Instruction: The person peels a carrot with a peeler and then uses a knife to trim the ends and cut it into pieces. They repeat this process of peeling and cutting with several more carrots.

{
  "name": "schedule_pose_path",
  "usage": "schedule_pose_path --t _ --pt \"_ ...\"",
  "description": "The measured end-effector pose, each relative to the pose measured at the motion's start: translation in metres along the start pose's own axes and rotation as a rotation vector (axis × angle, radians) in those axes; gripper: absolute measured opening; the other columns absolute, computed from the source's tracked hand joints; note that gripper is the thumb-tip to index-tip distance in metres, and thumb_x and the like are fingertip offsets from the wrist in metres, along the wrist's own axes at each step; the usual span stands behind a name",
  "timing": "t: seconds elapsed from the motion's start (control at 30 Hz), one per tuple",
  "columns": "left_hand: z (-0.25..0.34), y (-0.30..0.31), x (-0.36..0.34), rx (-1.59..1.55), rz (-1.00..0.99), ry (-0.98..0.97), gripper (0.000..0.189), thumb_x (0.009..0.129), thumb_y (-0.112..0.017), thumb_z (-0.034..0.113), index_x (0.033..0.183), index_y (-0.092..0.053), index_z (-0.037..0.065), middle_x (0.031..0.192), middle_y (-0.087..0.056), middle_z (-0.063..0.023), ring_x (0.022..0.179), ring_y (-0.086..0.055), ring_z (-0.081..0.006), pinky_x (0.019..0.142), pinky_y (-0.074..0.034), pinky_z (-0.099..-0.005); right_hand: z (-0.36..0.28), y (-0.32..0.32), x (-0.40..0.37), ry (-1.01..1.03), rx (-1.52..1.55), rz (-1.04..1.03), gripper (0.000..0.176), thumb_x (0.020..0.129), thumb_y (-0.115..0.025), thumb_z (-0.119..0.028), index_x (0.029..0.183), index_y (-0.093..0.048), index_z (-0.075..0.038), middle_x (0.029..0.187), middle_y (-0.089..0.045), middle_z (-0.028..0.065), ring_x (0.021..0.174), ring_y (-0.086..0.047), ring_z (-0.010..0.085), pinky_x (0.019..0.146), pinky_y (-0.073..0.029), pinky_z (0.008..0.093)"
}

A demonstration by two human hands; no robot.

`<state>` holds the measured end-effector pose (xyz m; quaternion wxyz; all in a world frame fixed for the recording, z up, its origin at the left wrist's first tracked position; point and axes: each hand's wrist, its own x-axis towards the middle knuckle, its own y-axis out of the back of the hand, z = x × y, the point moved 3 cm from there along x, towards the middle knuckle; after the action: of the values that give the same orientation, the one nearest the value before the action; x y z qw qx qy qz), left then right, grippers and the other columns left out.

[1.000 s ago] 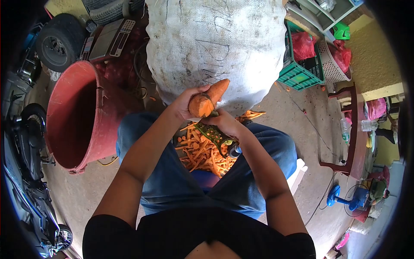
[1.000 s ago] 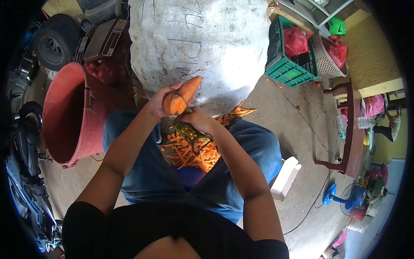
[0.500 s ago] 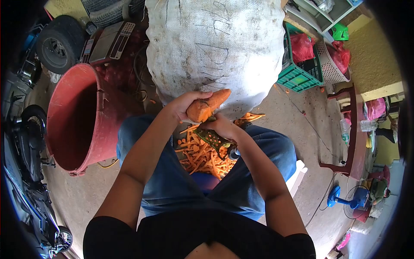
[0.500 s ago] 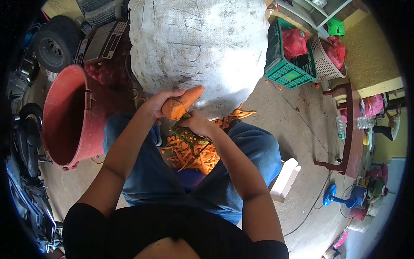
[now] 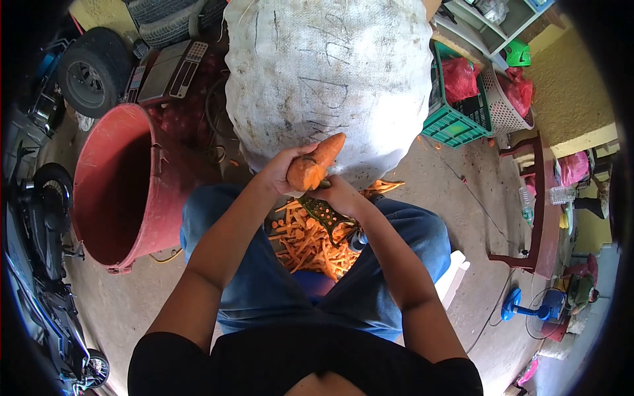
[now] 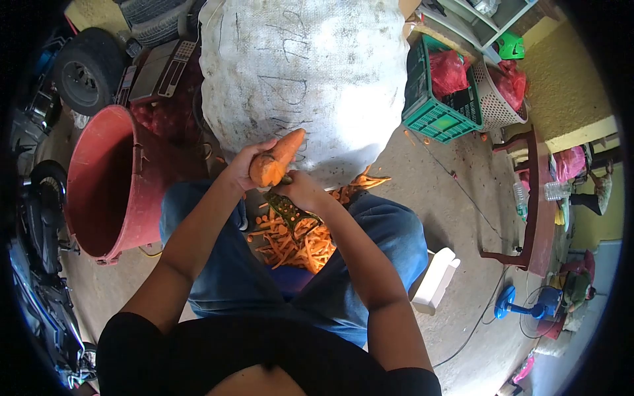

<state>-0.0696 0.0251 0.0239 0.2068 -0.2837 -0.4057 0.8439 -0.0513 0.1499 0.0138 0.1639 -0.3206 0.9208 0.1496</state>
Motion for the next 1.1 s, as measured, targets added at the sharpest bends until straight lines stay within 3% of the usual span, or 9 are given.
schedule_pose_path --t 0.17,0.57,0.73,0.8,0.9,1.03,1.1 --pt "0.007 -0.011 -0.007 0.023 -0.016 -0.030 0.040 0.080 -0.049 0.030 0.100 -0.047 -0.005 0.086 -0.057 -0.0137 0.073 -0.058 -0.0204 0.063 -0.049 -0.0290 -0.031 0.008 -0.015 0.005 -0.230 -0.079 0.039 0.072 -0.055 -0.024 0.098 -0.052 0.005 0.082 -0.058 0.0196 0.080 -0.056 0.0255 0.072 -0.040 0.0316" --pt "0.004 -0.018 -0.012 0.074 -0.143 -0.098 0.045 0.081 -0.047 0.035 0.102 -0.046 -0.005 0.086 -0.057 -0.0139 0.076 -0.058 -0.0197 0.064 -0.049 -0.0286 -0.029 0.011 -0.019 0.222 -0.116 -0.044 0.031 0.073 -0.054 -0.018 0.096 -0.055 0.002 0.076 -0.059 0.0154 0.073 -0.056 0.0183 0.068 -0.041 0.0299" --pt "0.005 -0.018 -0.012 0.108 -0.179 -0.096 0.049 0.083 -0.042 0.037 0.104 -0.045 -0.006 0.085 -0.056 -0.0147 0.075 -0.058 -0.0194 0.062 -0.049 -0.0279 -0.036 0.012 -0.025 0.159 -0.117 -0.083 0.028 0.072 -0.055 -0.015 0.094 -0.055 0.003 0.079 -0.059 0.0124 0.074 -0.055 0.0161 0.070 -0.040 0.0281" --pt "0.008 -0.023 -0.013 0.109 -0.154 -0.057 0.040 0.081 -0.049 0.034 0.098 -0.049 -0.003 0.086 -0.057 -0.0102 0.075 -0.058 -0.0171 0.066 -0.048 -0.0280 -0.035 0.012 -0.025 0.114 -0.112 -0.102 0.026 0.072 -0.055 -0.012 0.093 -0.055 0.004 0.082 -0.060 0.0097 0.077 -0.054 0.0136 0.072 -0.040 0.0263" --pt "0.009 -0.022 -0.013 0.160 -0.100 -0.044 0.038 0.082 -0.047 0.032 0.098 -0.048 -0.002 0.088 -0.057 -0.0108 0.077 -0.057 -0.0165 0.067 -0.048 -0.0282 -0.029 0.010 -0.025 0.186 0.029 -0.112 0.031 0.073 -0.055 -0.019 0.095 -0.055 0.004 0.080 -0.060 0.0121 0.076 -0.055 0.0165 0.071 -0.040 0.0284" --pt "0.008 -0.017 -0.015 0.138 0.038 -0.102 0.048 0.077 -0.055 0.035 0.104 -0.046 -0.004 0.093 -0.055 -0.0108 0.083 -0.055 -0.0154 0.073 -0.046 -0.0275 -0.021 0.012 -0.023 0.131 0.116 -0.081 0.033 0.073 -0.055 -0.019 0.095 -0.055 0.005 0.085 -0.059 0.0109 0.079 -0.054 0.0158 0.073 -0.039 0.0276" --pt "0.015 -0.019 -0.021 0.738 -0.081 -0.273 0.070 0.068 -0.063 0.036 0.116 -0.036 -0.006 0.102 -0.051 -0.0089 0.094 -0.049 -0.0134 0.079 -0.041 -0.0254 -0.017 0.014 -0.021 0.096 0.174 -0.054 0.033 0.073 -0.055 -0.020 0.095 -0.055 0.005 0.085 -0.059 0.0109 0.079 -0.054 0.0158 0.073 -0.039 0.0275"
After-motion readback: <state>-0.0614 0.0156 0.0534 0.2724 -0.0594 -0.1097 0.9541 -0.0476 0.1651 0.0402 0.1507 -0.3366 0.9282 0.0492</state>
